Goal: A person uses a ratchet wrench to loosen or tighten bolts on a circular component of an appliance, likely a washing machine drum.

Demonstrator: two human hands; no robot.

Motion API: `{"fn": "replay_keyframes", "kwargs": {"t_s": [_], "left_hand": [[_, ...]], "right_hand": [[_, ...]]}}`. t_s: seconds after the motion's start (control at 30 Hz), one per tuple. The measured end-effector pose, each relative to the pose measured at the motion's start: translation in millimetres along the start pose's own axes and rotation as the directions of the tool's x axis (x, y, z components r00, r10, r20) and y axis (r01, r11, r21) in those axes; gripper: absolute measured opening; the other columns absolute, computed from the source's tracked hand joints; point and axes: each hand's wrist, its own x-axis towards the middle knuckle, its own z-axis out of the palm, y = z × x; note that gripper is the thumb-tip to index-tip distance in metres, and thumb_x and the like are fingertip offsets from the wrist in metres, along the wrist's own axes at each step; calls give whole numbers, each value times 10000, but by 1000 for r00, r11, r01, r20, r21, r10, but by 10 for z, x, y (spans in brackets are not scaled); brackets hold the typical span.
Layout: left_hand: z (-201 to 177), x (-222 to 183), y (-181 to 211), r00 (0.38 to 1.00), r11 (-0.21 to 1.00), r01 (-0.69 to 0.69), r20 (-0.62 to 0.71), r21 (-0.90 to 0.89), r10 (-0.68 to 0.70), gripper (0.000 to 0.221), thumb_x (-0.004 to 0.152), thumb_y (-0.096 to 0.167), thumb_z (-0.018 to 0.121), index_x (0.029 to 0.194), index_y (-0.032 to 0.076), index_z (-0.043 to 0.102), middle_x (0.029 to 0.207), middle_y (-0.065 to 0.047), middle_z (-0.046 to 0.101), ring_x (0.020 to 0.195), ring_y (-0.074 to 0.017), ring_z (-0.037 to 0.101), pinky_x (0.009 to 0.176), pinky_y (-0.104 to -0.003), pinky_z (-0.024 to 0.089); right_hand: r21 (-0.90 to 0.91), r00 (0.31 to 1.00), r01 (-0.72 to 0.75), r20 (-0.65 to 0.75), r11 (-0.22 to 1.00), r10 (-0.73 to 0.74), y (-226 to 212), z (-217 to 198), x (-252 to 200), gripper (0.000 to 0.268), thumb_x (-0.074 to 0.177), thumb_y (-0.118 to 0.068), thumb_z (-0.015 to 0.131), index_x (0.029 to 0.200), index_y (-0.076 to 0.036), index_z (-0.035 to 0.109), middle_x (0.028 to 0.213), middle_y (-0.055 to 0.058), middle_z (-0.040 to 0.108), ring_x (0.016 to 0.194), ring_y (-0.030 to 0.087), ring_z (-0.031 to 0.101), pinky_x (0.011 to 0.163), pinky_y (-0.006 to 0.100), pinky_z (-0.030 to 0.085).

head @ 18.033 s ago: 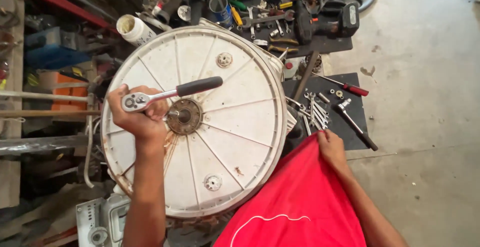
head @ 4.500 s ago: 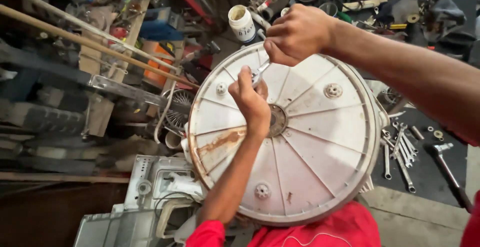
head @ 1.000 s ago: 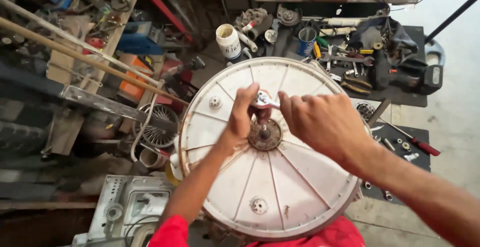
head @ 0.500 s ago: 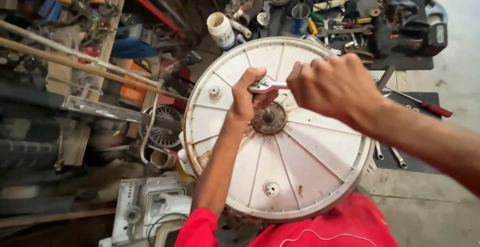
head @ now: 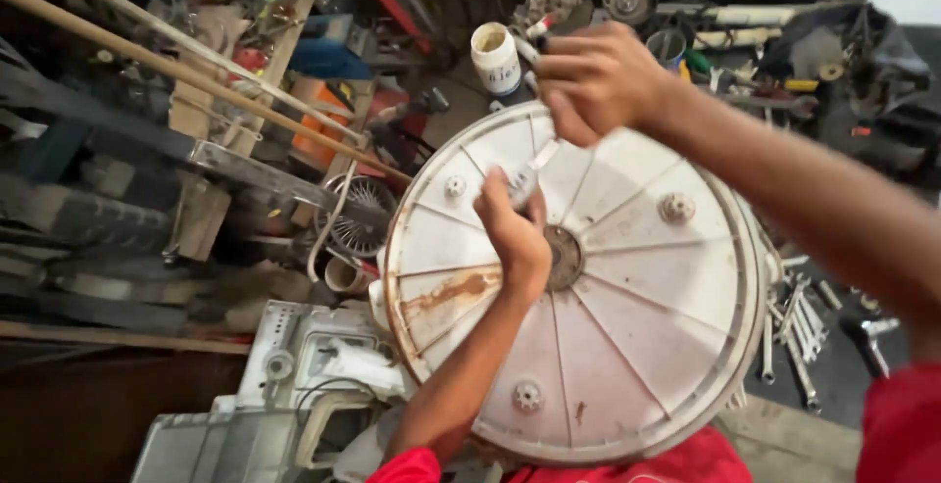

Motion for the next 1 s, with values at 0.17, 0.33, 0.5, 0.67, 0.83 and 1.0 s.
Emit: {"fn": "replay_keyframes", "kwargs": {"t_s": [0.17,0.33,0.5,0.67,0.83,1.0], "left_hand": [[-30,-303,95,909,931,-291,366,220,197,544,979,432,377,513,155,333,397,-7,284,350,-140,293,395,-310,158],[-150,-153,-90,928,971,-214,334,106,168,482,1036,423,389,643,148,437,507,0,419,437,-126,407,415,-310,288],[-109,-47,-83,890,921,-316,409,228,204,564,1048,426,318,577,144,450,433,-16,429,363,-132,387,371,-286,251],[-189,56,689,282,910,-330,946,252,-159,474,949,492,571,640,148,465,571,37,428,540,-59,378,551,-237,276],[73,402,635,-385,841,-400,765,365,-516,265,883,314,753,786,103,625,736,21,613,733,-62,557,678,-209,441],[-154,-77,671,265,888,-252,910,384,-319,464,888,238,559,515,179,288,463,86,273,458,-48,195,481,-246,122]], "right_hand": [[600,225,-728,-248,332,942,-723,18,-93,200,940,-277,450,888,-89,495,729,64,564,523,211,554,439,341,437],[891,-485,213,453,-401,748,-1128,3,324,122,1023,-165,450,929,-93,481,688,106,534,622,292,579,704,479,596],[791,-374,527,545,-311,750,-926,-159,185,383,883,-511,555,708,-171,539,605,-55,349,463,86,228,442,244,175],[666,-11,258,726,-700,687,-663,-29,-21,494,931,-418,530,523,-287,286,468,-124,108,396,40,56,383,224,-4],[660,8,78,749,-747,663,-657,-158,112,554,1011,-254,438,530,-280,164,504,-111,73,437,47,42,389,203,16],[539,-72,-35,839,-842,540,-636,-176,400,504,1002,-223,367,544,-284,167,502,-112,76,444,57,24,387,212,8]]}}
